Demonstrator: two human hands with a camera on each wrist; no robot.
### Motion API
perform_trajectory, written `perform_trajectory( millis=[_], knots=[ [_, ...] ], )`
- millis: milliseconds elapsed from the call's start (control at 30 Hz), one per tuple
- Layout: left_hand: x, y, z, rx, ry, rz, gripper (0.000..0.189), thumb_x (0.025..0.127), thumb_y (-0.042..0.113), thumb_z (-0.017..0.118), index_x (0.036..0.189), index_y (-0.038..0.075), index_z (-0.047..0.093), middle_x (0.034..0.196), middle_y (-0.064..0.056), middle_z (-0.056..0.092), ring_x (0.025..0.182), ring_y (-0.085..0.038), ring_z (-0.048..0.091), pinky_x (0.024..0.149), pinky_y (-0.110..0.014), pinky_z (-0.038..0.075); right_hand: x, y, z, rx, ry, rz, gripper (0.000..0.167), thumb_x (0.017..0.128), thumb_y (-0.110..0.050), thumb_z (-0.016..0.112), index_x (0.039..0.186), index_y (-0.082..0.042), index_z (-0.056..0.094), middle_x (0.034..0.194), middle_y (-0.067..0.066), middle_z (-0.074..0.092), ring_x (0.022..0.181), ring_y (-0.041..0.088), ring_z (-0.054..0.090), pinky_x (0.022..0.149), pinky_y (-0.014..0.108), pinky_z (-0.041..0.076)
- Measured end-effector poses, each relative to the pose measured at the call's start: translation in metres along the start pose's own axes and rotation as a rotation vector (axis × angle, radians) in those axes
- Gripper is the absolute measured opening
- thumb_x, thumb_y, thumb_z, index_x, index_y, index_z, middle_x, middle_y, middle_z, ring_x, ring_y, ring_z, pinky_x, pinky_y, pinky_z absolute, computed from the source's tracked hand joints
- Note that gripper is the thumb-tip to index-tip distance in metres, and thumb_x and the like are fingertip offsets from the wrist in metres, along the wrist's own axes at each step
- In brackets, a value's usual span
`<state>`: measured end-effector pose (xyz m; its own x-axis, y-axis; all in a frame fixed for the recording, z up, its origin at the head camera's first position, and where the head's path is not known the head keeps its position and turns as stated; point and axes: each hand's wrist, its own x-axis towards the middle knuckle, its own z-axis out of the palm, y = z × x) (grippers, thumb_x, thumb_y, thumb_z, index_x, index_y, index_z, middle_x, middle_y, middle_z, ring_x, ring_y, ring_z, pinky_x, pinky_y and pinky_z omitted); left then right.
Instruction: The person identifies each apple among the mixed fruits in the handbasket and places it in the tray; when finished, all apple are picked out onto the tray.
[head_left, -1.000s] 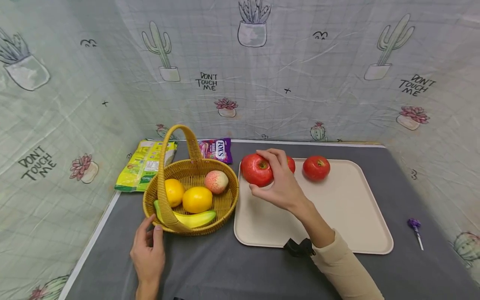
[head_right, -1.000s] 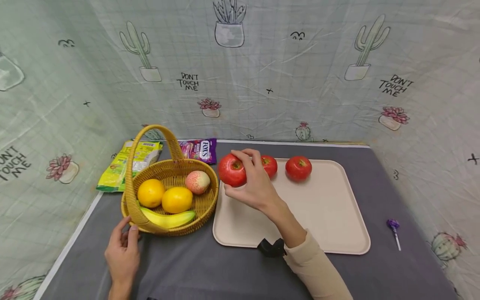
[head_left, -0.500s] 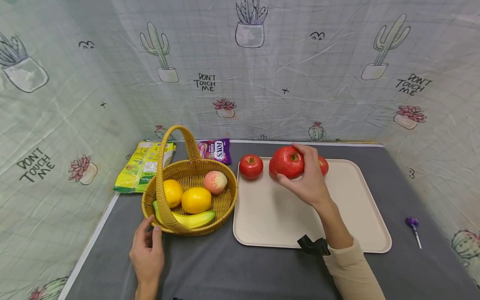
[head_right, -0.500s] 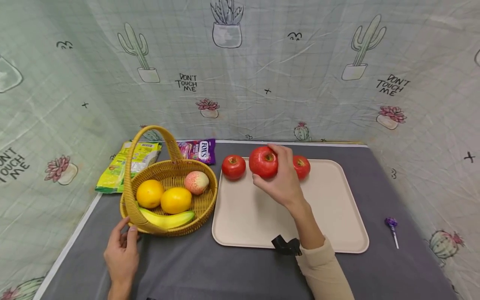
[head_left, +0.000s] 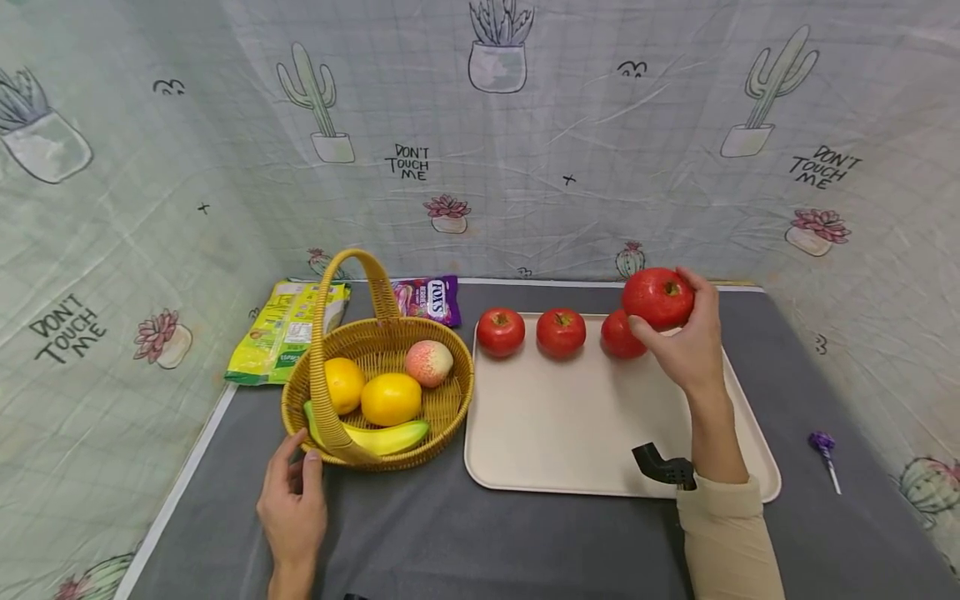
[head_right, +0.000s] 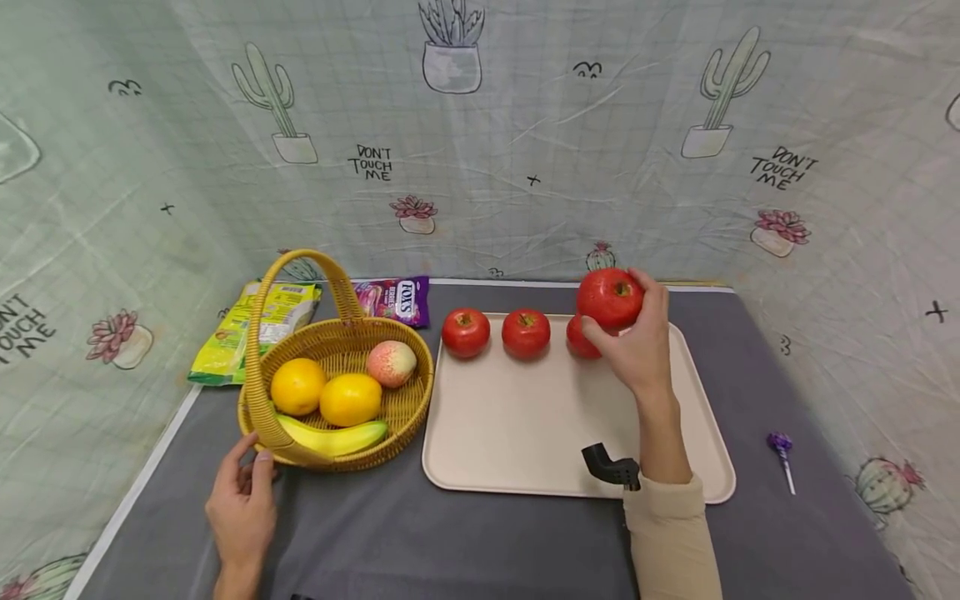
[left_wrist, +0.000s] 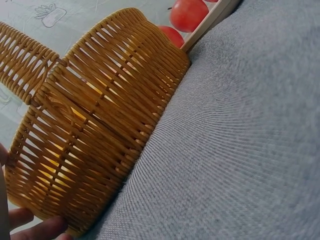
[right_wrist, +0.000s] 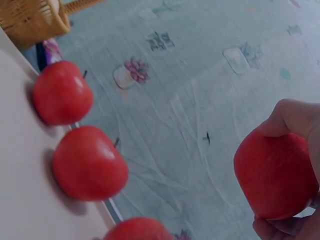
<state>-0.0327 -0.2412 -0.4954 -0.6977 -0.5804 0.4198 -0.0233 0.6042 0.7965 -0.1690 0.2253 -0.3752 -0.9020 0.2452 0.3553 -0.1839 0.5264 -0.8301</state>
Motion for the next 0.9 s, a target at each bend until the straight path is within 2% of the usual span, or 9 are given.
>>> perform_trajectory(
  millis=[233,500,667,900],
  knots=[
    [0.0,0.001,0.0,0.005,-0.005,-0.011,0.033,0.099,0.018,0.06,0.131,0.012,0.067,0.132,-0.011,0.066,0.082,0.024,0.05,0.074,0.004,0.037,0.007,0.023,-0.016,-0.002,0.103,0.122,0.088,0.08,-0.015,0.078,0.153,-0.019,0.031,0.154,0.003,0.038,0.14,0.021,0.037,0.108,0.055,0.046],
    [-0.001,0.002,0.0,0.014,-0.011,-0.014,0.033,0.1,0.019,0.06,0.131,0.012,0.066,0.132,-0.011,0.066,0.082,0.024,0.05,0.073,0.004,0.037,0.015,0.058,-0.027,-0.043,0.17,0.251,0.082,0.082,-0.025,0.074,0.153,-0.021,0.034,0.155,0.007,0.031,0.14,0.026,0.038,0.111,0.054,0.042],
    [-0.001,0.003,0.0,0.025,-0.011,-0.018,0.033,0.1,0.02,0.06,0.131,0.012,0.066,0.131,-0.012,0.066,0.081,0.025,0.048,0.073,0.004,0.036,0.016,0.08,-0.03,-0.092,0.158,0.344,0.083,0.083,-0.031,0.074,0.154,-0.018,0.031,0.157,0.012,0.027,0.141,0.032,0.037,0.113,0.056,0.039],
    [-0.002,0.006,0.0,0.04,-0.013,-0.028,0.033,0.101,0.022,0.059,0.132,0.011,0.066,0.131,-0.013,0.066,0.081,0.026,0.047,0.073,0.005,0.035,0.015,0.105,-0.027,-0.206,0.087,0.365,0.085,0.085,-0.031,0.073,0.156,-0.01,0.03,0.154,0.024,0.033,0.14,0.04,0.037,0.111,0.061,0.039]
  ],
)
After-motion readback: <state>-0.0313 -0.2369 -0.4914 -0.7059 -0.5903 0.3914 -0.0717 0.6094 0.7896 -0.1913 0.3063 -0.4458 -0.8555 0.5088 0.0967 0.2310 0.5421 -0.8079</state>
